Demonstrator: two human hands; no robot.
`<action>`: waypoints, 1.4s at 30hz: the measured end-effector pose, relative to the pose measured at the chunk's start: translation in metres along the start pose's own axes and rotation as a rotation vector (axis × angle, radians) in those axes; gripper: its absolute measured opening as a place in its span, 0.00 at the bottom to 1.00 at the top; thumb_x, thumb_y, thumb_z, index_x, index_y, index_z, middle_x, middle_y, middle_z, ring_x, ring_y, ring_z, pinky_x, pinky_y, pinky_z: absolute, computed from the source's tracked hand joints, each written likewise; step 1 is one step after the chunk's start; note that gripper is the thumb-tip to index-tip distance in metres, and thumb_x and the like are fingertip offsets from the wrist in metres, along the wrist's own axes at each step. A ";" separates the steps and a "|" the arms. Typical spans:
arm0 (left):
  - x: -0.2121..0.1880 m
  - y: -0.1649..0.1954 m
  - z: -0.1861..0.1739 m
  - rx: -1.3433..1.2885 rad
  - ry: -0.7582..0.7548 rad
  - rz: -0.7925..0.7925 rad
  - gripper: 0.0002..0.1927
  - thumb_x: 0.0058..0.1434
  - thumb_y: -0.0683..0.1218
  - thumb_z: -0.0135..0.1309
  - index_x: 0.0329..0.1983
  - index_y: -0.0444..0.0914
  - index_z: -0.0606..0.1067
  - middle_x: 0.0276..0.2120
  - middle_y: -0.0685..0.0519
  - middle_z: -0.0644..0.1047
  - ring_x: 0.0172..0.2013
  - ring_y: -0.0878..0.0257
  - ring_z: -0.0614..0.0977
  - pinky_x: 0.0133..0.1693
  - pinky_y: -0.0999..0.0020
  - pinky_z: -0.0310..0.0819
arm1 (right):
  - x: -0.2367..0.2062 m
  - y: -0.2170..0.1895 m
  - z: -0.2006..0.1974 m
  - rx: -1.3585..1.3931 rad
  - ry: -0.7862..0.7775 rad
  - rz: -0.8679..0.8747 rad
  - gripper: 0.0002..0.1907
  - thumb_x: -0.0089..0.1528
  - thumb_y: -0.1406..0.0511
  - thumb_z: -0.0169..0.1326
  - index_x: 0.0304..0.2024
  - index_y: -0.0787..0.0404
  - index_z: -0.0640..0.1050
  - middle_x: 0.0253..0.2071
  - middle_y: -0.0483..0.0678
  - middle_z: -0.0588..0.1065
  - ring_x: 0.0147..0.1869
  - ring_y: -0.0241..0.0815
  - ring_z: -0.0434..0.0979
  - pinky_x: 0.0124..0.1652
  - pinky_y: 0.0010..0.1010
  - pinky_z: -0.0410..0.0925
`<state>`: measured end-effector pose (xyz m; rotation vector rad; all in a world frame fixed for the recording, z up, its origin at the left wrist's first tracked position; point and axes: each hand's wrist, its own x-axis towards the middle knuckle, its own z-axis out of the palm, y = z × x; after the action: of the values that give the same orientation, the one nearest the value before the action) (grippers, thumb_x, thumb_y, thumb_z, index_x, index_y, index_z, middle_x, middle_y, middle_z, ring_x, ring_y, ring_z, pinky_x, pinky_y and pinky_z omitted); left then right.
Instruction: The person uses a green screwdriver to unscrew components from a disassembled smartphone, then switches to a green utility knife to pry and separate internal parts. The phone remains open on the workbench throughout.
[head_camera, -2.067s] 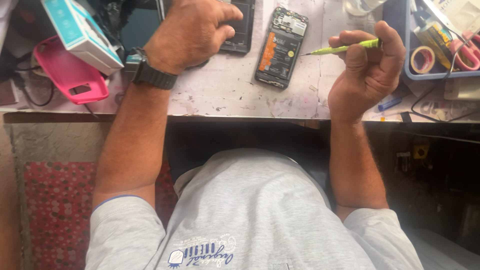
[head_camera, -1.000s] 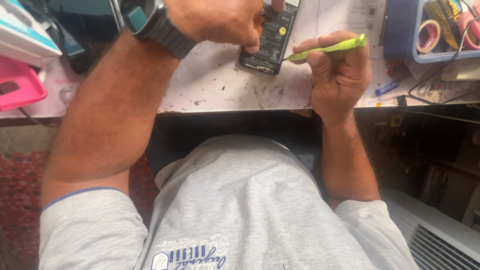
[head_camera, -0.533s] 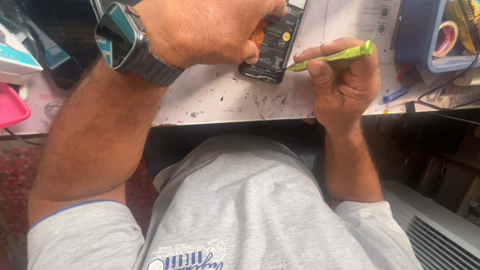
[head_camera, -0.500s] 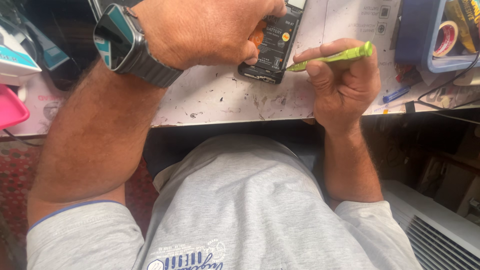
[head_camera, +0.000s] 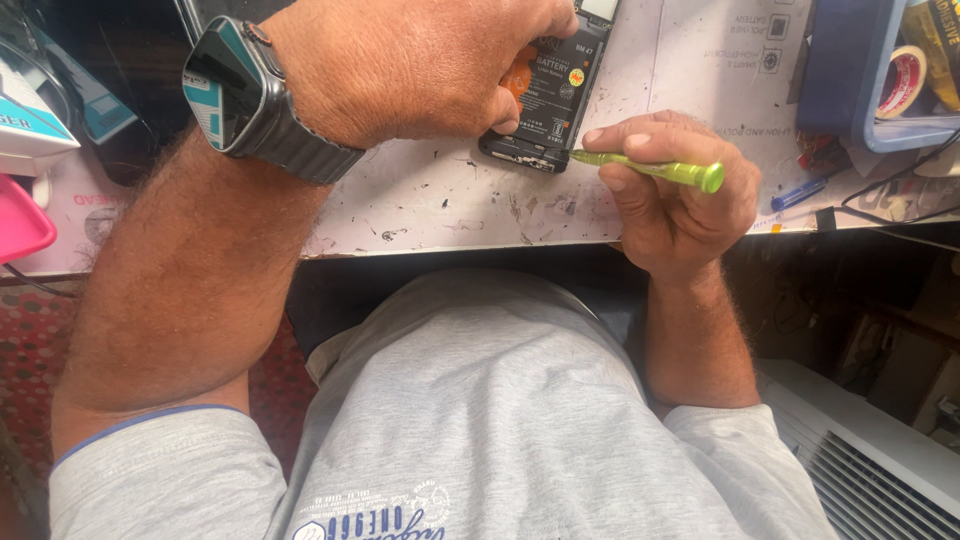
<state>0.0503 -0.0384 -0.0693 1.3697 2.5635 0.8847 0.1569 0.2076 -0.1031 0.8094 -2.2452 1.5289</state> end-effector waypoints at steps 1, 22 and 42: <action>0.000 0.000 0.000 0.011 -0.011 -0.016 0.27 0.51 0.47 0.70 0.54 0.36 0.80 0.32 0.42 0.82 0.28 0.50 0.84 0.29 0.56 0.78 | 0.001 0.001 0.000 0.019 0.004 0.010 0.09 0.71 0.69 0.56 0.50 0.66 0.70 0.39 0.58 0.80 0.41 0.46 0.85 0.38 0.29 0.79; 0.017 0.023 -0.009 0.200 -0.124 0.006 0.25 0.47 0.48 0.68 0.50 0.38 0.81 0.49 0.44 0.77 0.50 0.45 0.78 0.50 0.48 0.69 | 0.001 -0.009 -0.012 -0.369 0.109 0.178 0.20 0.64 0.77 0.62 0.56 0.65 0.73 0.29 0.45 0.75 0.30 0.34 0.76 0.31 0.25 0.69; 0.006 0.025 -0.002 0.228 -0.096 0.072 0.31 0.46 0.50 0.70 0.54 0.36 0.82 0.60 0.48 0.73 0.63 0.52 0.68 0.62 0.50 0.55 | -0.013 -0.007 -0.020 -0.660 0.079 0.109 0.15 0.62 0.75 0.60 0.50 0.60 0.77 0.34 0.46 0.78 0.36 0.42 0.80 0.39 0.36 0.74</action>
<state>0.0647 -0.0240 -0.0530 1.5308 2.6210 0.5328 0.1706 0.2279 -0.0970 0.4233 -2.5227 0.7367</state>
